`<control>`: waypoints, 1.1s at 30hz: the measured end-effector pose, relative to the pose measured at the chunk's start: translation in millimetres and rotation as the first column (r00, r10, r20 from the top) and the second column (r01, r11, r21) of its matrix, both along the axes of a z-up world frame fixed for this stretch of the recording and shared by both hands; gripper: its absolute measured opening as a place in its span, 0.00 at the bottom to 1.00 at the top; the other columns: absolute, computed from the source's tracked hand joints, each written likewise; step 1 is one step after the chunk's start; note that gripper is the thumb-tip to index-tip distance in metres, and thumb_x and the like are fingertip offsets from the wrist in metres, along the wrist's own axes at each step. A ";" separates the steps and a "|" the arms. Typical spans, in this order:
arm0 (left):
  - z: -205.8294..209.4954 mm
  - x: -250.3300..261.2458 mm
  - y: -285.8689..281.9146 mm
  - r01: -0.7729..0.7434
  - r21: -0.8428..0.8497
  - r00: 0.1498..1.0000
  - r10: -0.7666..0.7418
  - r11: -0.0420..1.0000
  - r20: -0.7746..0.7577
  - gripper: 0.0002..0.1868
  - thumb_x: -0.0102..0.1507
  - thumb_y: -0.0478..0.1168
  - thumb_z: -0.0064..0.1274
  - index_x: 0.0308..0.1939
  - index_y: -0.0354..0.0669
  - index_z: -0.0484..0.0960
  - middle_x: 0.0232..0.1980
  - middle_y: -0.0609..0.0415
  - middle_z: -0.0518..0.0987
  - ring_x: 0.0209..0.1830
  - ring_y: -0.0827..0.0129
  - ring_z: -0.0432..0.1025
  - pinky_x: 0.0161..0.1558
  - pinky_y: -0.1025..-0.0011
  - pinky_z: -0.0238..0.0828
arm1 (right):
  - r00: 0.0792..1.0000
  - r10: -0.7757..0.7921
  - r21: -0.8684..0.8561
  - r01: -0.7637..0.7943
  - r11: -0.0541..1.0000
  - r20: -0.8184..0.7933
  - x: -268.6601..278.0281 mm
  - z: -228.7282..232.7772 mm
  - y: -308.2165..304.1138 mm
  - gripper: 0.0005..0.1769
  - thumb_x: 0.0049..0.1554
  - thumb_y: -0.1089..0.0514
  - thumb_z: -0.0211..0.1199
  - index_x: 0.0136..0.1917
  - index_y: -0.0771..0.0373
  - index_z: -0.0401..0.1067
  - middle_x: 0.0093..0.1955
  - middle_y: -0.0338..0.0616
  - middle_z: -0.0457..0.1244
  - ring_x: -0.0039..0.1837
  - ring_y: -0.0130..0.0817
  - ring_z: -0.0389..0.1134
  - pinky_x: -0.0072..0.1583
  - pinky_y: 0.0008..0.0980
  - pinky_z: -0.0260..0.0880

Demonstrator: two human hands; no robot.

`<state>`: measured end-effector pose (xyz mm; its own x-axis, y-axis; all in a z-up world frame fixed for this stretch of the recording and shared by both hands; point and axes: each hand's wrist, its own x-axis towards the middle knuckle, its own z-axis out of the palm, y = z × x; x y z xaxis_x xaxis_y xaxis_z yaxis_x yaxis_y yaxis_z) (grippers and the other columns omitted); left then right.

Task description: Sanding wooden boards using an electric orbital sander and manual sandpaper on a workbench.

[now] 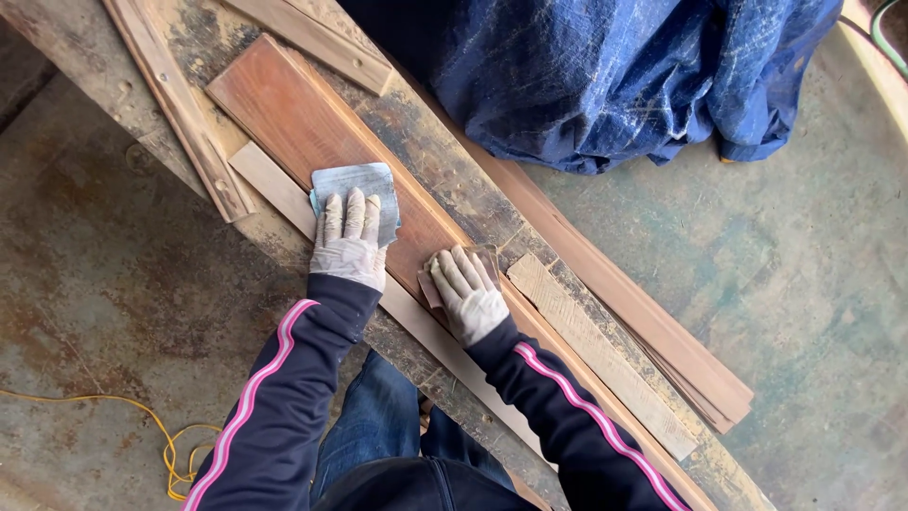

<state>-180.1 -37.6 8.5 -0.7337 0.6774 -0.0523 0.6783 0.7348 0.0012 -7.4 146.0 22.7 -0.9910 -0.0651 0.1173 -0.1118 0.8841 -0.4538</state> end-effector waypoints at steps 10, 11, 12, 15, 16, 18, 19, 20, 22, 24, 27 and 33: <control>-41.7 -35.6 -28.4 -0.064 0.131 0.993 0.076 0.989 -0.092 0.34 0.65 0.42 0.42 0.77 0.48 0.62 0.79 0.48 0.61 0.78 0.49 0.54 0.77 0.53 0.46 | 0.971 -0.138 0.058 0.152 0.987 -0.198 139.3 -93.6 12.0 0.26 0.57 0.53 0.64 0.68 0.56 0.67 0.72 0.42 0.59 0.78 0.39 0.57 0.78 0.47 0.54; -31.8 -62.5 -35.6 -0.115 0.175 0.989 0.129 0.978 -0.072 0.35 0.63 0.42 0.44 0.76 0.46 0.62 0.78 0.46 0.62 0.78 0.49 0.56 0.77 0.53 0.46 | 0.982 -0.134 0.046 0.142 0.989 -0.133 114.1 -85.0 7.2 0.28 0.55 0.55 0.64 0.68 0.58 0.67 0.72 0.44 0.60 0.78 0.43 0.57 0.77 0.48 0.55; -22.6 -85.8 -39.8 -0.163 0.220 0.983 0.176 0.962 -0.042 0.36 0.62 0.42 0.46 0.76 0.44 0.62 0.77 0.45 0.63 0.77 0.49 0.57 0.76 0.52 0.47 | 0.989 -0.132 0.038 0.135 0.990 -0.062 93.6 -74.1 4.4 0.29 0.53 0.57 0.63 0.68 0.60 0.68 0.71 0.47 0.60 0.78 0.48 0.57 0.77 0.49 0.55; 35.9 -172.5 -37.3 -0.217 0.236 0.975 0.222 0.947 0.004 0.35 0.62 0.41 0.51 0.74 0.42 0.65 0.74 0.45 0.67 0.75 0.50 0.60 0.74 0.52 0.50 | 0.999 0.025 -0.078 -0.028 0.997 -0.033 -70.6 7.2 -19.3 0.36 0.49 0.59 0.63 0.70 0.68 0.64 0.72 0.58 0.58 0.76 0.57 0.56 0.75 0.55 0.52; 26.4 -185.1 -37.0 -0.226 0.233 0.973 0.230 0.946 0.010 0.35 0.62 0.41 0.51 0.74 0.42 0.65 0.74 0.45 0.67 0.75 0.50 0.60 0.74 0.52 0.50 | 0.999 0.033 -0.080 -0.036 0.996 -0.027 -116.3 6.1 -29.3 0.36 0.49 0.59 0.63 0.70 0.68 0.64 0.72 0.58 0.58 0.76 0.57 0.56 0.75 0.55 0.52; 5.9 -208.3 -34.5 -0.194 0.124 0.968 0.170 0.973 0.185 0.29 0.66 0.45 0.50 0.71 0.40 0.68 0.72 0.43 0.68 0.73 0.49 0.62 0.73 0.57 0.54 | 0.991 0.121 -0.055 -0.124 0.991 -0.063 -205.0 2.1 -49.4 0.30 0.60 0.58 0.59 0.74 0.67 0.62 0.76 0.58 0.56 0.79 0.57 0.53 0.78 0.54 0.50; 5.2 -208.3 -33.8 -0.200 0.121 0.965 0.175 0.972 0.194 0.29 0.66 0.45 0.50 0.71 0.40 0.68 0.72 0.43 0.68 0.73 0.49 0.62 0.73 0.57 0.54 | 0.991 0.126 -0.058 -0.129 0.990 -0.054 -228.3 7.2 -54.5 0.30 0.60 0.58 0.59 0.74 0.67 0.62 0.76 0.58 0.56 0.79 0.57 0.53 0.78 0.54 0.50; 6.2 -210.1 -34.3 -0.178 0.129 0.974 0.156 0.976 0.166 0.29 0.65 0.45 0.49 0.69 0.40 0.69 0.71 0.42 0.70 0.72 0.48 0.63 0.71 0.57 0.55 | 0.992 0.123 -0.006 -0.123 0.992 -0.018 -252.3 12.3 -61.8 0.32 0.57 0.59 0.58 0.73 0.67 0.63 0.76 0.56 0.56 0.79 0.55 0.53 0.78 0.55 0.49; 9.5 -213.5 -38.9 -0.155 0.135 0.980 0.136 0.979 0.145 0.28 0.65 0.45 0.49 0.67 0.39 0.71 0.70 0.41 0.71 0.70 0.48 0.63 0.69 0.56 0.57 | 0.993 0.117 0.046 -0.118 0.992 0.025 -263.7 17.4 -66.8 0.33 0.54 0.60 0.58 0.73 0.66 0.63 0.75 0.53 0.57 0.79 0.54 0.53 0.79 0.55 0.48; 13.6 -221.5 -43.2 -0.107 0.175 0.967 0.061 0.979 0.248 0.24 0.69 0.45 0.46 0.67 0.39 0.73 0.68 0.41 0.74 0.69 0.48 0.67 0.69 0.58 0.61 | 0.990 0.141 -0.008 -0.141 0.990 -0.008 -242.6 18.7 -58.9 0.33 0.57 0.57 0.59 0.74 0.67 0.61 0.77 0.55 0.54 0.80 0.54 0.50 0.78 0.56 0.45; 18.9 -226.5 -43.8 -0.101 0.226 0.961 0.036 0.969 0.275 0.25 0.67 0.47 0.46 0.65 0.39 0.74 0.67 0.41 0.74 0.67 0.48 0.68 0.66 0.57 0.63 | 0.992 0.123 0.003 -0.123 0.992 0.026 -128.5 8.0 -44.1 0.36 0.54 0.58 0.60 0.75 0.65 0.61 0.77 0.54 0.56 0.80 0.53 0.52 0.77 0.56 0.45; 28.5 -241.5 -41.5 -0.138 0.162 0.897 0.054 0.977 0.439 0.23 0.69 0.49 0.42 0.63 0.41 0.76 0.66 0.44 0.75 0.67 0.49 0.68 0.66 0.59 0.64 | 0.992 0.121 -0.027 -0.120 0.992 0.027 -169.7 16.8 -62.5 0.34 0.53 0.64 0.57 0.74 0.67 0.62 0.75 0.58 0.57 0.79 0.55 0.53 0.78 0.55 0.49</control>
<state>-421.6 -79.1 37.1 -0.7293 0.6334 -0.2588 0.5068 0.7542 0.4175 -177.1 83.6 39.5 -0.9791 -0.1816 0.0920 -0.2034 0.8531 -0.4804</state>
